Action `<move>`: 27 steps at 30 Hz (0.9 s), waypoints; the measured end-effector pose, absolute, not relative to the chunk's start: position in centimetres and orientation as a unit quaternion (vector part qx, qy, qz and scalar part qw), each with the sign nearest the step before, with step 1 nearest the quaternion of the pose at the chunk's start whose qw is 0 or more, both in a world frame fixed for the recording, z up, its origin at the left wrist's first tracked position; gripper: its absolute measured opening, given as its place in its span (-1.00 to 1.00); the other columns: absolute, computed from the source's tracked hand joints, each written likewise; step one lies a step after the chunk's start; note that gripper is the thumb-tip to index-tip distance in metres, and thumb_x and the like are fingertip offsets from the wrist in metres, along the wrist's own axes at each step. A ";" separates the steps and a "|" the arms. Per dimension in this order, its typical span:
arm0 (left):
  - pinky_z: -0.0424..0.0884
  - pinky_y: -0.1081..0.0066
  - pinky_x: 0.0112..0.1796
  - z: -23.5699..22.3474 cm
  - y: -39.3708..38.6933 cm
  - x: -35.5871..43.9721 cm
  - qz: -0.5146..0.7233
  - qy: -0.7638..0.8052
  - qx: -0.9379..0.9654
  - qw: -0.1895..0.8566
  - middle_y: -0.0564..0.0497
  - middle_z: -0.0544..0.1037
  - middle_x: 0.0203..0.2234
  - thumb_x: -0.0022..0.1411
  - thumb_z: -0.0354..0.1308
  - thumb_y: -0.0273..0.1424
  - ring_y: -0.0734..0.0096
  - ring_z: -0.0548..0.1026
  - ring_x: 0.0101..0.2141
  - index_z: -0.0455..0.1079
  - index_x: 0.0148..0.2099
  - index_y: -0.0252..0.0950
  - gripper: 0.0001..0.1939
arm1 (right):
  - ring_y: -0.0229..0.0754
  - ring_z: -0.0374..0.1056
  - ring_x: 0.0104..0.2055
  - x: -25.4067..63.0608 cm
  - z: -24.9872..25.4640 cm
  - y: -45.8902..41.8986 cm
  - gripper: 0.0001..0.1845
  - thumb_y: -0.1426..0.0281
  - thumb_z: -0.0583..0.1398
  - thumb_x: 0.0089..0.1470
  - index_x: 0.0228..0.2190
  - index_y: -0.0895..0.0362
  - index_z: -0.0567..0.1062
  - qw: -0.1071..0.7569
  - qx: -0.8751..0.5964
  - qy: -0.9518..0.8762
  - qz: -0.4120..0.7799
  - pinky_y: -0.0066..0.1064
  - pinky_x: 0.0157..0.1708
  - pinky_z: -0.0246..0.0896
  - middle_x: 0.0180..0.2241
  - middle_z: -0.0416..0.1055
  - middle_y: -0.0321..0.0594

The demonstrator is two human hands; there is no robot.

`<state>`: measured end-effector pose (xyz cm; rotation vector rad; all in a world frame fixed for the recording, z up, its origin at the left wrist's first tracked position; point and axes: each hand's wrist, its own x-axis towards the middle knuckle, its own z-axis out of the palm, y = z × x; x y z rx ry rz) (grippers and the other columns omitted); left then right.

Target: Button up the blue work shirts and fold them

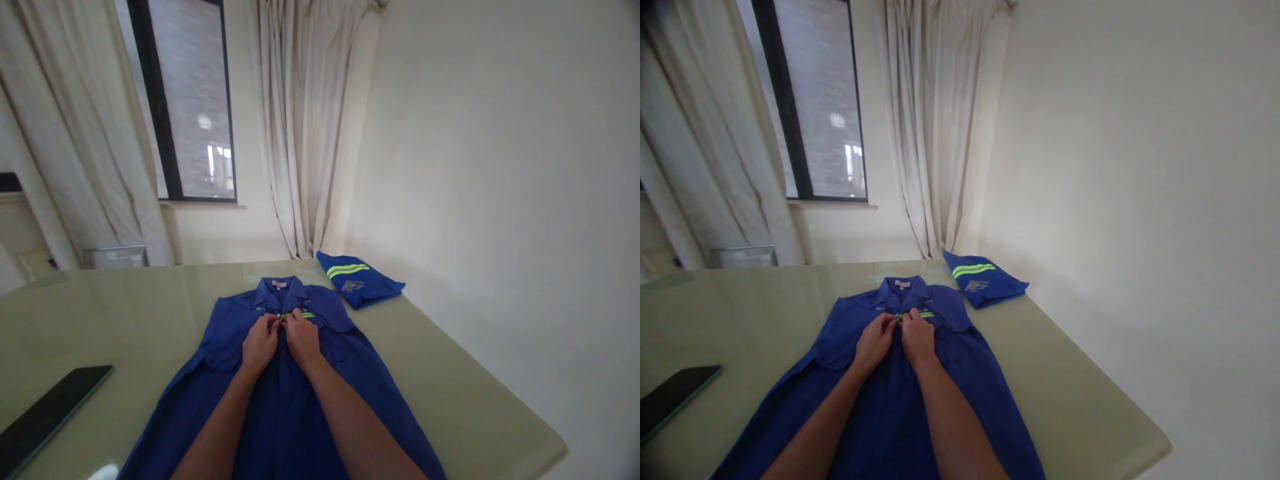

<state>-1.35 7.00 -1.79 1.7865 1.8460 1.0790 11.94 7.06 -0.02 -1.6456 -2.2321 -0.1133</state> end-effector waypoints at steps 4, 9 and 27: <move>0.37 0.38 -0.16 -1.6 7.0 -1.4 0.386 0.650 0.629 0.183 0.00 0.64 -0.17 0.37 0.03 -0.34 0.26 0.57 -0.14 0.45 -0.13 -0.16 -0.84 | -0.21 0.49 -0.23 11.9 0.0 6.9 -0.71 0.22 0.00 0.41 -0.13 0.04 0.46 0.180 -0.587 -0.788 -0.048 -0.46 -0.34 0.34 -0.09 0.42 -0.21; 0.38 0.41 -0.18 -1.5 7.1 -1.6 0.393 0.645 0.627 0.192 0.02 0.66 -0.21 0.36 0.05 -0.34 0.30 0.59 -0.19 0.46 -0.15 -0.16 -0.84 | -0.23 0.48 -0.23 11.9 0.0 7.0 -0.70 0.22 -0.02 0.42 -0.13 0.05 0.45 0.180 -0.589 -0.787 -0.043 -0.48 -0.32 0.32 -0.08 0.42 -0.20; 0.40 0.39 -0.18 -2.0 7.3 -1.6 0.399 0.642 0.631 0.177 0.00 0.65 -0.20 0.38 0.02 -0.32 0.29 0.58 -0.20 0.48 -0.12 -0.18 -0.80 | -0.26 0.45 -0.22 12.3 0.2 7.0 -0.70 0.26 -0.02 0.42 -0.14 0.03 0.50 0.202 -0.560 -0.803 -0.008 -0.48 -0.26 0.28 -0.09 0.42 -0.24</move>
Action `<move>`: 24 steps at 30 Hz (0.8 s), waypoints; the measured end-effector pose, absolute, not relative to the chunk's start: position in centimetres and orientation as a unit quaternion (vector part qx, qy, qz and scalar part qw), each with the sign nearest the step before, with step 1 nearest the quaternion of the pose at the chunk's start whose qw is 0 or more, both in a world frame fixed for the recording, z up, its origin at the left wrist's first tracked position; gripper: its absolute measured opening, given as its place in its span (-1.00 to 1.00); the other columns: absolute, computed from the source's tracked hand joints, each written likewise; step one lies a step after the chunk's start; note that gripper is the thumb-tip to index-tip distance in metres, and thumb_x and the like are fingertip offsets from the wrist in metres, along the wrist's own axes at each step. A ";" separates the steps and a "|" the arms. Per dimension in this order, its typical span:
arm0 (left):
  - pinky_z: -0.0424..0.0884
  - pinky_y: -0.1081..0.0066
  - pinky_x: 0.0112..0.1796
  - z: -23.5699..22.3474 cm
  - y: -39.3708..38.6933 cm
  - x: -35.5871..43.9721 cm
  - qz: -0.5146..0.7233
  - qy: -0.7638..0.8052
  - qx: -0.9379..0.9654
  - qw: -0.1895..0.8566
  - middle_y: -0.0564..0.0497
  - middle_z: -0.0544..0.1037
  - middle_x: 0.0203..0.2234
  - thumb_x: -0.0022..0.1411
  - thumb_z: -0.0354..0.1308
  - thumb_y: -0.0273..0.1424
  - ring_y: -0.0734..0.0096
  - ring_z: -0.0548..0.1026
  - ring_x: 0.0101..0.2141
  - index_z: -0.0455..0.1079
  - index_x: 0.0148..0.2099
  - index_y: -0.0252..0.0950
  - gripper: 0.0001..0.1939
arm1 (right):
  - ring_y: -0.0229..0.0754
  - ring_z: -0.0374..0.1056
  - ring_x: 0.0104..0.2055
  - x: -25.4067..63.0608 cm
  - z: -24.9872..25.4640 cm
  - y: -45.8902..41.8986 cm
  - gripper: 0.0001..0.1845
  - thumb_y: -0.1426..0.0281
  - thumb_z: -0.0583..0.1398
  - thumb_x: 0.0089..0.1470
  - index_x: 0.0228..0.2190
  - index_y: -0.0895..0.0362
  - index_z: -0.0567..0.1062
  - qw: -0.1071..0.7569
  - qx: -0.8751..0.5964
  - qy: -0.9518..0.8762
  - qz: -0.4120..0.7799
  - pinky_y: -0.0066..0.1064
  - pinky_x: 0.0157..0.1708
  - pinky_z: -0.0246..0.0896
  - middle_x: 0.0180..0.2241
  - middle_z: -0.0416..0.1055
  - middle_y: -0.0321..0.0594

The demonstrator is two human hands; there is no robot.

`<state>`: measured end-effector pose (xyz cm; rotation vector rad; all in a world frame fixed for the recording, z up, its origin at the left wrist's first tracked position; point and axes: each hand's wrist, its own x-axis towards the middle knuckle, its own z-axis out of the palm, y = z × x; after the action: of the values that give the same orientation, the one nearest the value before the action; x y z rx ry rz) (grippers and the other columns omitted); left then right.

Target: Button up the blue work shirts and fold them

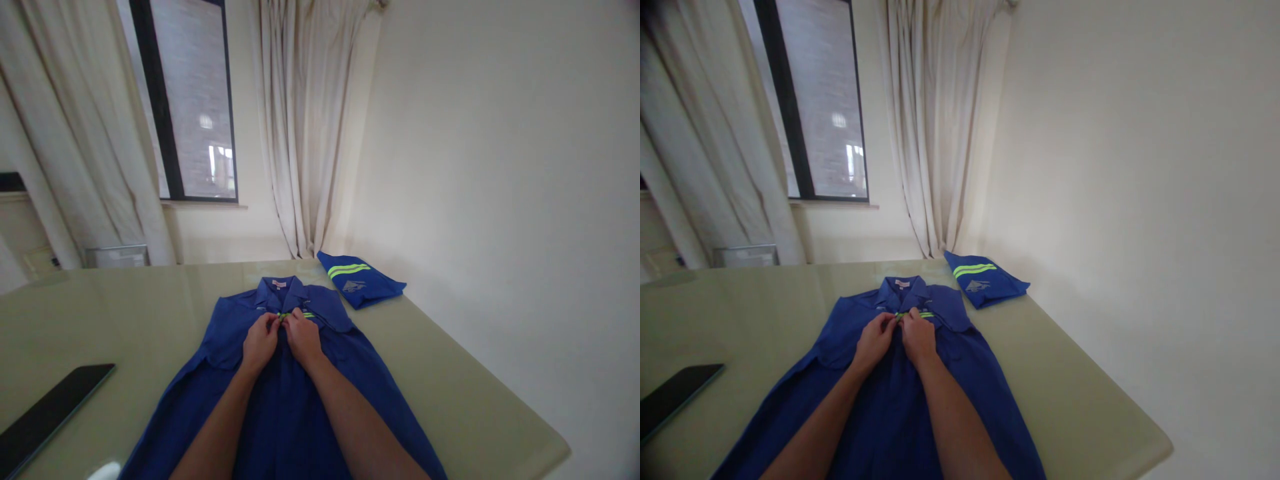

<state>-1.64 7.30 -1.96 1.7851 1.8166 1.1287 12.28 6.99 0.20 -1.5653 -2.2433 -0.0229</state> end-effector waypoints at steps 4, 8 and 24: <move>0.40 0.41 -0.22 -1.7 7.3 -1.7 0.392 0.637 0.639 0.180 0.01 0.66 -0.24 0.38 0.04 -0.32 0.32 0.59 -0.25 0.49 -0.12 -0.18 -0.80 | -0.25 0.46 -0.26 12.3 0.1 7.0 -0.66 0.21 -0.05 0.43 -0.15 0.03 0.49 0.201 -0.571 -0.796 -0.026 -0.47 -0.32 0.28 -0.10 0.42 -0.24; 0.42 0.42 -0.19 -1.7 7.3 -1.6 0.379 0.637 0.649 0.173 0.03 0.66 -0.24 0.42 -0.03 -0.35 0.33 0.59 -0.23 0.49 -0.08 -0.17 -0.75 | -0.24 0.47 -0.25 12.2 0.0 7.1 -0.68 0.24 -0.05 0.43 -0.13 0.02 0.47 0.204 -0.577 -0.791 -0.023 -0.47 -0.31 0.28 -0.09 0.42 -0.24; 0.26 0.15 -0.01 -1.1 6.2 -1.4 0.287 0.670 0.682 0.060 -0.02 0.57 -0.05 0.32 0.08 -0.37 0.11 0.44 -0.01 0.46 -0.09 -0.10 -0.83 | -0.15 0.45 -0.04 13.0 -1.0 8.8 -0.62 0.46 0.08 0.19 0.03 0.08 0.43 0.341 -0.590 -0.720 0.134 -0.39 -0.06 0.29 -0.07 0.53 -0.16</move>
<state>-1.40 6.24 -1.14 2.0654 2.0273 0.8683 13.05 8.78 -0.99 -1.5340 -1.8736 0.3484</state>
